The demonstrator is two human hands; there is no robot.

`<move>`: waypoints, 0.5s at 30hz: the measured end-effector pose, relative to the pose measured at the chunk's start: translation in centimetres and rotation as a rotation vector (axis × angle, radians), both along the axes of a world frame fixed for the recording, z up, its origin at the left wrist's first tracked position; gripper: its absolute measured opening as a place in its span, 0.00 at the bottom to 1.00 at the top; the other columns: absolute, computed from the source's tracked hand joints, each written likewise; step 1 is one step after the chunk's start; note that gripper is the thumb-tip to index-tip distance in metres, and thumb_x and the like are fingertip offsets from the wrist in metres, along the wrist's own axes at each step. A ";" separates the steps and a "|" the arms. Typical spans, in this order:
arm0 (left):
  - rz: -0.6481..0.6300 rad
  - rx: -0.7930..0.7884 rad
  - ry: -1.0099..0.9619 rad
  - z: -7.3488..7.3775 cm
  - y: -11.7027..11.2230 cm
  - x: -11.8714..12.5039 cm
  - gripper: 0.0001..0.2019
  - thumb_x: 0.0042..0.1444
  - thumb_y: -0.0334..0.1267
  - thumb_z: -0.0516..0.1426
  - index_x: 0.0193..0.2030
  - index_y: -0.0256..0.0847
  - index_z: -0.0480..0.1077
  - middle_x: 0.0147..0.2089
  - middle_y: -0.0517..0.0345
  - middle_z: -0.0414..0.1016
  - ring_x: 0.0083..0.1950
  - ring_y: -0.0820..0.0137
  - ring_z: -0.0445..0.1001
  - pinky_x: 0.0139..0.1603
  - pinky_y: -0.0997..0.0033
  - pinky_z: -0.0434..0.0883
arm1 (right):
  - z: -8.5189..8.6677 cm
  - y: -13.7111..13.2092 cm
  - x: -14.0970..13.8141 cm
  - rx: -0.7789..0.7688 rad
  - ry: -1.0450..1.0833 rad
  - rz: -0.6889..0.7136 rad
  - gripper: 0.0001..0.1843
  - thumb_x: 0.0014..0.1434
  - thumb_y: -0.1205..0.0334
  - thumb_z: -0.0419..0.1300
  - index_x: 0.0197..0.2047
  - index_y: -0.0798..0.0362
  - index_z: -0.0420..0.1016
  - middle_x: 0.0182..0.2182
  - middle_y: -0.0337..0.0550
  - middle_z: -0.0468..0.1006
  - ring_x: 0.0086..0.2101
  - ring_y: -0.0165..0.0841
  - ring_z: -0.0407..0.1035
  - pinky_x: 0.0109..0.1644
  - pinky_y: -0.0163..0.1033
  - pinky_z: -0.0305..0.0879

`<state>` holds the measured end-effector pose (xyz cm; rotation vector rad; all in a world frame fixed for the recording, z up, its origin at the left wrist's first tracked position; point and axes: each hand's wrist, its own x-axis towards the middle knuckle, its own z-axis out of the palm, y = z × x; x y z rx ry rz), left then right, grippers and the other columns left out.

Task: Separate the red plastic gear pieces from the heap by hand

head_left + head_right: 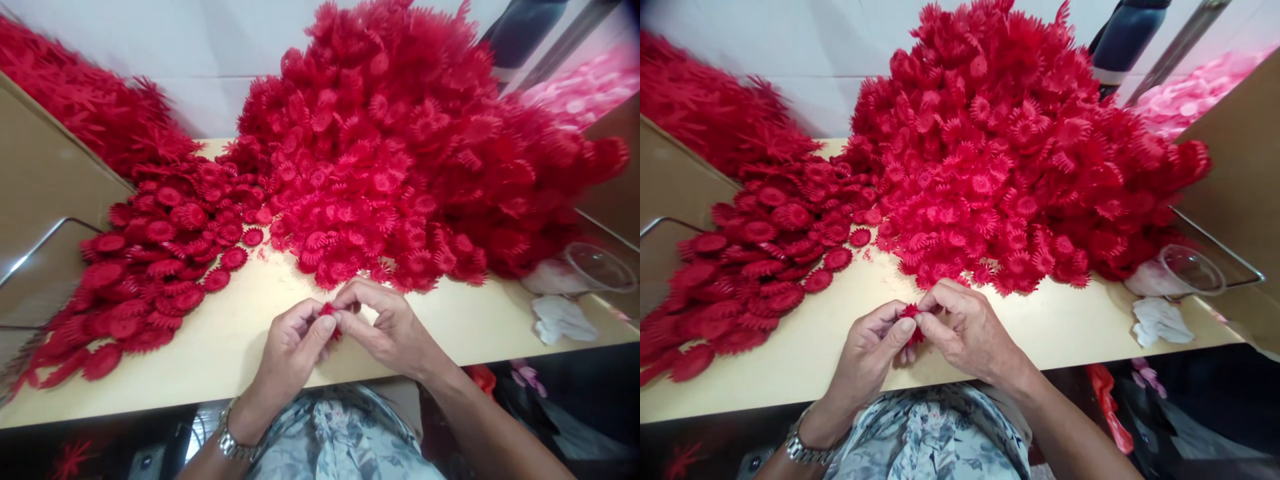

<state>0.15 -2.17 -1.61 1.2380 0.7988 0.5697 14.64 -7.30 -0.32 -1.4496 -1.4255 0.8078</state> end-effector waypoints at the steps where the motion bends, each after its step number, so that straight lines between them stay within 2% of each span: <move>1: -0.013 0.001 0.005 0.0 0.0 -0.1 0.12 0.52 0.44 0.57 0.27 0.37 0.69 0.19 0.64 0.66 0.19 0.79 0.61 0.19 0.81 0.58 | -0.1 -0.1 -0.1 -0.010 0.036 -0.011 0.04 0.55 0.69 0.56 0.28 0.54 0.69 0.26 0.38 0.71 0.28 0.27 0.65 0.32 0.33 0.61; 5: -0.038 -0.025 -0.002 -0.3 0.1 -0.3 0.09 0.51 0.40 0.58 0.26 0.37 0.70 0.18 0.63 0.67 0.17 0.79 0.62 0.18 0.80 0.59 | -0.6 -0.3 -0.5 -0.089 0.358 -0.032 0.05 0.54 0.66 0.58 0.27 0.55 0.69 0.22 0.37 0.70 0.25 0.27 0.66 0.29 0.34 0.62; 8: -0.021 -0.117 -0.059 -0.7 0.1 -0.6 0.10 0.51 0.41 0.59 0.24 0.37 0.70 0.17 0.61 0.67 0.17 0.78 0.62 0.17 0.79 0.57 | -1.0 -0.3 -0.6 -0.142 0.546 -0.046 0.06 0.52 0.63 0.60 0.26 0.55 0.69 0.21 0.36 0.70 0.23 0.27 0.65 0.28 0.34 0.62; 15: 0.041 -0.187 -0.137 -0.7 0.3 -1.0 0.11 0.50 0.41 0.60 0.24 0.37 0.70 0.17 0.62 0.67 0.17 0.78 0.63 0.17 0.79 0.58 | -1.3 -0.1 0.3 -0.030 0.549 -0.200 0.06 0.51 0.62 0.61 0.26 0.53 0.69 0.21 0.35 0.68 0.23 0.27 0.63 0.27 0.33 0.60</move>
